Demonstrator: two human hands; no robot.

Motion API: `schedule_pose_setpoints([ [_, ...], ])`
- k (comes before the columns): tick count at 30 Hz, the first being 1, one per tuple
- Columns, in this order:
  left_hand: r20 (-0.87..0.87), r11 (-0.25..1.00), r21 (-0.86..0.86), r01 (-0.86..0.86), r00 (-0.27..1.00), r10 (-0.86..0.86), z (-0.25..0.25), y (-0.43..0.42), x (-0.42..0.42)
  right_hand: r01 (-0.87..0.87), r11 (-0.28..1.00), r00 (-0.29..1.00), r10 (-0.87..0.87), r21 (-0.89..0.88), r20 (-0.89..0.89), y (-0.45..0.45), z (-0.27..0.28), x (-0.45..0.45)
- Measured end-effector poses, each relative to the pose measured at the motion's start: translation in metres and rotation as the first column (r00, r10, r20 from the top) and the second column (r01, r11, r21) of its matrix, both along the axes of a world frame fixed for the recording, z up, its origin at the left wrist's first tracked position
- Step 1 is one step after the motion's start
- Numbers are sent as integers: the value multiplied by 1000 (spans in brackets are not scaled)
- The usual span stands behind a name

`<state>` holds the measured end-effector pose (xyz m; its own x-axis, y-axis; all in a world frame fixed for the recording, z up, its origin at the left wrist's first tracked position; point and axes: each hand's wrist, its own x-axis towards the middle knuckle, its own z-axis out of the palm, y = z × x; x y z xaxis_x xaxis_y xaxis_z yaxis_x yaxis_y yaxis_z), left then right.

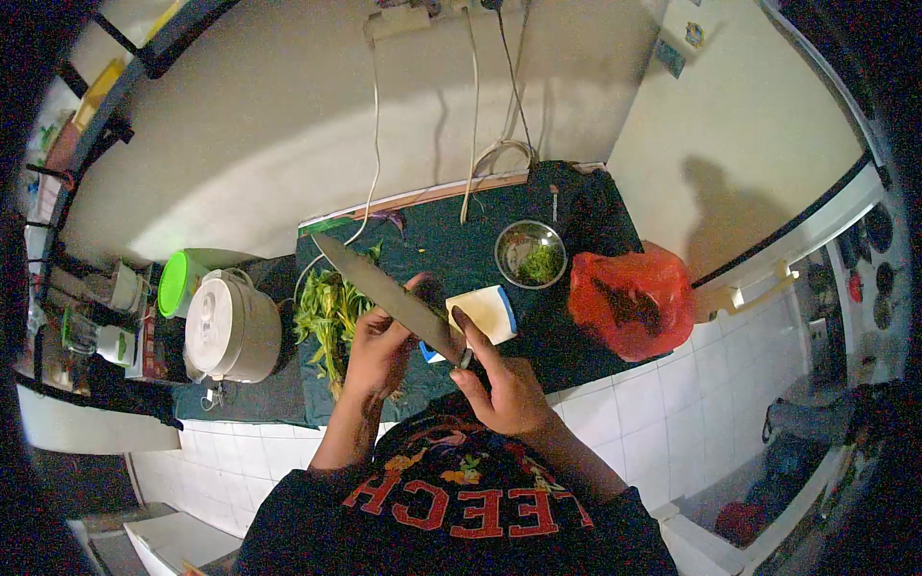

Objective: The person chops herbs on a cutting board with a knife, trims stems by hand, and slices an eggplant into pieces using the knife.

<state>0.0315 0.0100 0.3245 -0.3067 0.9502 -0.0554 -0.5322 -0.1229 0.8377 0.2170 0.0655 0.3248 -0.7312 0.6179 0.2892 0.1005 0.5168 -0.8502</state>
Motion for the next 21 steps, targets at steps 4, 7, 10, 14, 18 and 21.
schedule_pose_setpoints([
  [4,-64,1000,21,-19,998,20,2,0,-2,-44,997,999,43,-60,-28,3,4,-4],
  [7,-80,998,64,-29,996,34,5,1,-2,-67,995,997,64,-70,-44,5,2,-5],
  [10,-137,999,49,-14,990,21,3,0,-6,-83,994,995,79,-75,-59,6,-1,-7],
  [14,-206,997,74,-36,977,51,2,1,-5,-83,995,993,77,-59,-94,8,-3,-9],
  [18,-170,997,73,-40,984,52,3,1,-5,-73,997,991,69,-28,-115,10,3,-11],
  [21,-185,998,53,-22,982,31,6,0,-6,-89,989,993,80,-114,-88,9,2,-9],
])
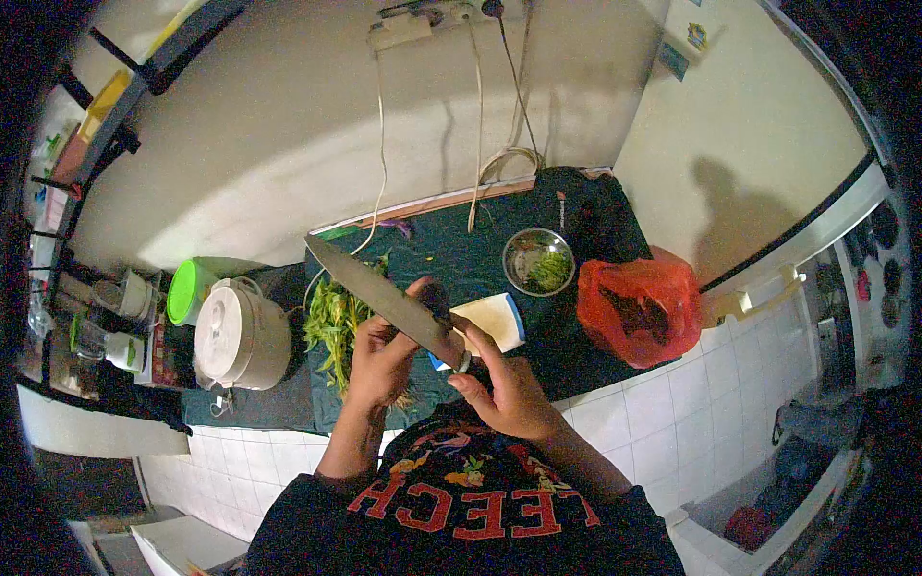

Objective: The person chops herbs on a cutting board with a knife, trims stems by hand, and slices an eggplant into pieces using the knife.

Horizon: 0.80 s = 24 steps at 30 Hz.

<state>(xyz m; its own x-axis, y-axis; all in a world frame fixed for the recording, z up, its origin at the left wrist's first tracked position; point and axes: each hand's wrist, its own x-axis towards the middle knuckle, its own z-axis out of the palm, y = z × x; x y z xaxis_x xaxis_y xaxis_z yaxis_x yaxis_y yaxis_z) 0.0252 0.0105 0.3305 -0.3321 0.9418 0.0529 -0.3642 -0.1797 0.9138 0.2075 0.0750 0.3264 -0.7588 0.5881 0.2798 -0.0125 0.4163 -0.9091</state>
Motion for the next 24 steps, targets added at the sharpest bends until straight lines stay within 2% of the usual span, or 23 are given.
schedule_pose_setpoints([
  [8,-13,999,13,45,999,-45,0,1,-2,-14,1000,1000,14,-11,4,3,1,-5],
  [14,-16,999,2,43,999,-43,-7,2,-7,15,996,1000,-17,89,18,4,3,-8],
  [15,-26,998,19,55,998,-55,-6,2,-8,-5,999,998,8,-36,70,3,8,-7],
  [17,-39,997,36,66,997,-65,1,1,-8,-21,987,992,40,-161,117,3,9,-6],
  [19,-143,995,-16,103,984,-104,12,1,-8,-3,988,993,21,-152,114,4,4,-7],
  [24,-159,994,-20,107,981,-109,16,-1,-8,12,991,997,-3,-135,72,2,-1,-11],
])
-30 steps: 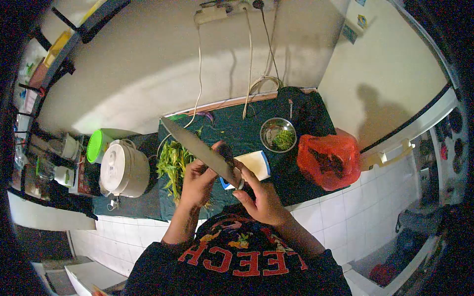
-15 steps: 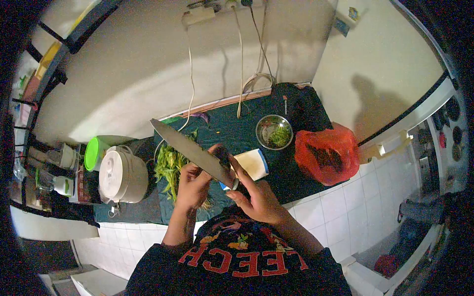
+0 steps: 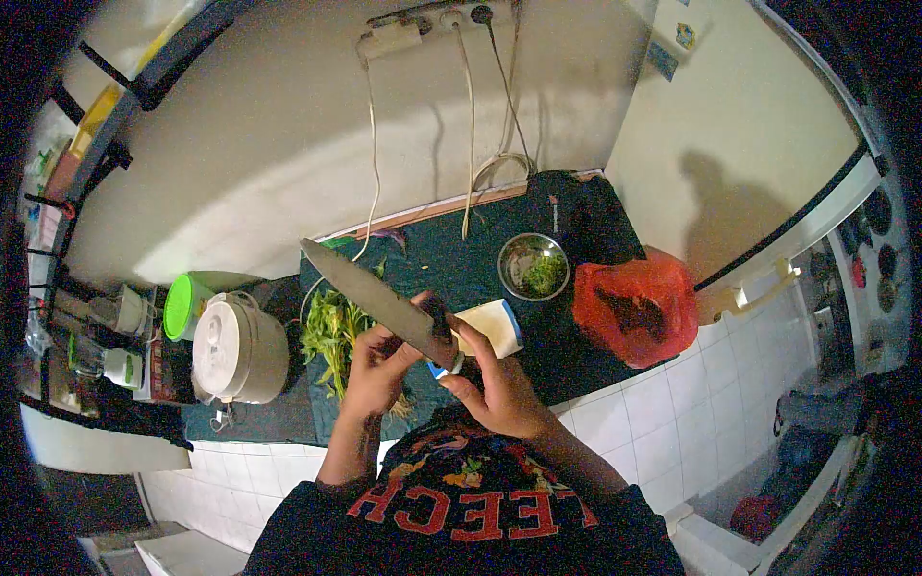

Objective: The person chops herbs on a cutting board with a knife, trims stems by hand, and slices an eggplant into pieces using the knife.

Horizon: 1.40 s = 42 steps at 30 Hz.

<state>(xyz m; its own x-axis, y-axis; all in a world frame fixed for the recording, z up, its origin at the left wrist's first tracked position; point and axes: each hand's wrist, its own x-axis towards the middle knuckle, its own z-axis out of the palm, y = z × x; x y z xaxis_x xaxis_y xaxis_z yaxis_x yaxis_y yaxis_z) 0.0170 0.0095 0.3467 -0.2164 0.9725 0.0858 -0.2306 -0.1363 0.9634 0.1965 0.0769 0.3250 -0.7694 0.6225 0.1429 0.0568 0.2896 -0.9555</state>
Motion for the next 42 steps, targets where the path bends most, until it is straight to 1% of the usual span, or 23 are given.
schedule_pose_setpoints([
  [2,13,1000,-21,0,1000,1,0,1,2,15,1000,1000,-15,-5,-13,3,-7,-2],
  [3,-53,1000,-11,-12,999,12,-3,2,2,34,997,998,-30,73,-55,6,-12,-3],
  [4,-117,1000,-2,-24,993,24,-4,1,3,44,993,996,-36,110,-76,6,-13,-4],
  [5,-117,1000,-3,-24,993,23,-4,1,3,56,988,994,-42,147,-97,6,-14,-4],
  [7,-1,999,-41,-2,1000,2,-4,0,3,65,981,992,-44,183,-119,5,-10,-4],
  [8,1,999,-42,-2,1000,2,-5,-1,2,69,979,991,-44,195,-126,5,-8,-3],
  [9,27,999,-35,11,1000,-10,-7,-1,1,33,992,994,-20,123,-104,5,-6,-2],
  [11,52,999,-27,26,998,-25,-7,-2,-2,2,999,996,3,51,-85,7,1,0],
  [13,83,999,-24,26,996,-24,-4,-3,-1,-87,968,996,90,-237,4,8,12,4],
  [14,83,999,-25,28,996,-26,-4,-4,-2,-86,967,996,89,-238,3,8,16,4],
  [17,51,999,-34,39,998,-37,-4,-4,-2,-140,923,984,172,-359,57,8,18,4],
  [18,16,999,-18,35,999,-35,-4,-4,-2,-139,964,988,150,-229,33,9,14,3],
  [20,-21,999,-4,32,999,-32,-5,-3,-2,-130,987,991,131,-96,3,10,10,3],
  [23,-19,1000,-7,23,1000,-23,-6,-3,-1,-136,984,991,135,-113,-15,12,6,3],
  [25,-89,999,-14,41,995,-43,-3,-4,-2,-128,992,990,129,23,-62,13,2,3],
  [26,-89,999,-15,43,995,-44,-1,-4,-2,-126,992,990,128,22,-63,13,2,3],
  [28,-39,992,-113,50,998,-55,2,-5,-2,-134,991,986,135,26,-95,12,4,3],
  [32,-64,994,-93,50,996,-56,4,-4,-2,-122,992,987,125,35,-97,12,3,3],
  [34,-153,997,-11,70,986,-71,0,-4,-5,-131,990,984,125,-47,-124,10,5,2],
  [35,-154,997,-11,71,985,-72,2,-4,-6,-131,990,984,124,-47,-125,9,6,2],
  [37,-152,995,-66,76,985,-85,7,-7,-6,-121,987,984,105,-109,-143,7,7,1],
  [40,-204,998,-17,59,977,-62,9,-6,-6,-114,991,984,104,-66,-143,7,11,0],
  [42,-210,998,-24,55,976,-58,11,-6,-5,-108,994,984,102,-30,-143,9,11,-1],
])
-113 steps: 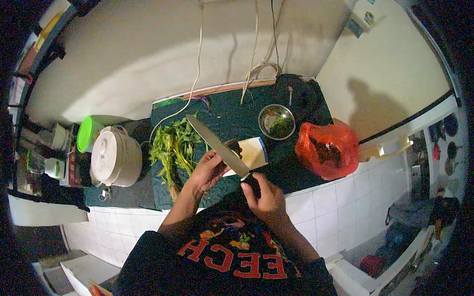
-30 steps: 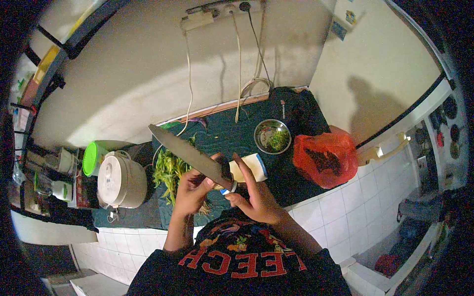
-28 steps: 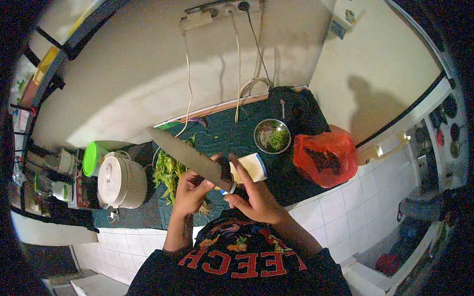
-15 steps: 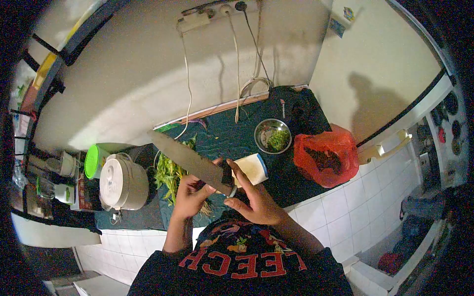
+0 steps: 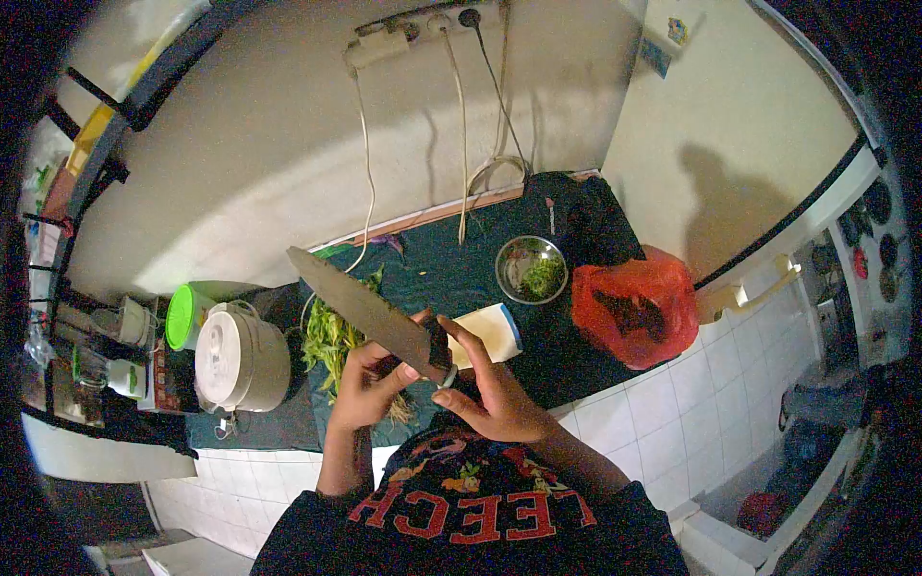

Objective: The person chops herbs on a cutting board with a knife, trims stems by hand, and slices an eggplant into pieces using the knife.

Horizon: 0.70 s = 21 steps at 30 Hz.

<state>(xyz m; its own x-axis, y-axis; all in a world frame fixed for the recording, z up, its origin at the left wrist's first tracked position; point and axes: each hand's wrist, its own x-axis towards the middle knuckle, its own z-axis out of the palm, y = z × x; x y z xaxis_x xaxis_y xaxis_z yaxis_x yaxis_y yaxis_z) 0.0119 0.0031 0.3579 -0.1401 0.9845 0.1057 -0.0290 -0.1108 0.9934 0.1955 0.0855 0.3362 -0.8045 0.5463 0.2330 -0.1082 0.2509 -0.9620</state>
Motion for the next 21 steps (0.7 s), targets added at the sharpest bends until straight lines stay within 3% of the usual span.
schedule_pose_setpoints([
  [2,-4,1000,-11,-4,1000,4,0,0,0,7,999,1000,-7,31,0,0,-2,0],
  [4,-28,1000,19,13,1000,-12,-2,0,-2,-3,996,999,0,-84,-35,-2,-4,-1],
  [8,4,999,37,-13,1000,13,1,2,4,8,999,1000,-9,-42,-19,-1,-1,0],
  [11,-13,999,49,-12,1000,13,1,2,2,4,992,1000,0,-123,30,-3,3,2],
  [13,-171,996,76,-45,984,57,-3,2,-2,3,972,996,17,-234,83,-2,7,3],
  [14,-170,996,79,-45,984,58,-1,2,-4,5,963,995,23,-269,101,-1,10,5],
  [17,-236,998,45,-36,971,45,4,2,-7,-46,890,951,178,-453,253,4,17,6],
  [19,30,988,-109,-106,993,110,3,1,1,-32,972,988,65,-232,137,2,10,4],
  [21,19,994,-66,-89,996,91,1,4,2,-20,985,996,35,-171,84,2,9,4],
])
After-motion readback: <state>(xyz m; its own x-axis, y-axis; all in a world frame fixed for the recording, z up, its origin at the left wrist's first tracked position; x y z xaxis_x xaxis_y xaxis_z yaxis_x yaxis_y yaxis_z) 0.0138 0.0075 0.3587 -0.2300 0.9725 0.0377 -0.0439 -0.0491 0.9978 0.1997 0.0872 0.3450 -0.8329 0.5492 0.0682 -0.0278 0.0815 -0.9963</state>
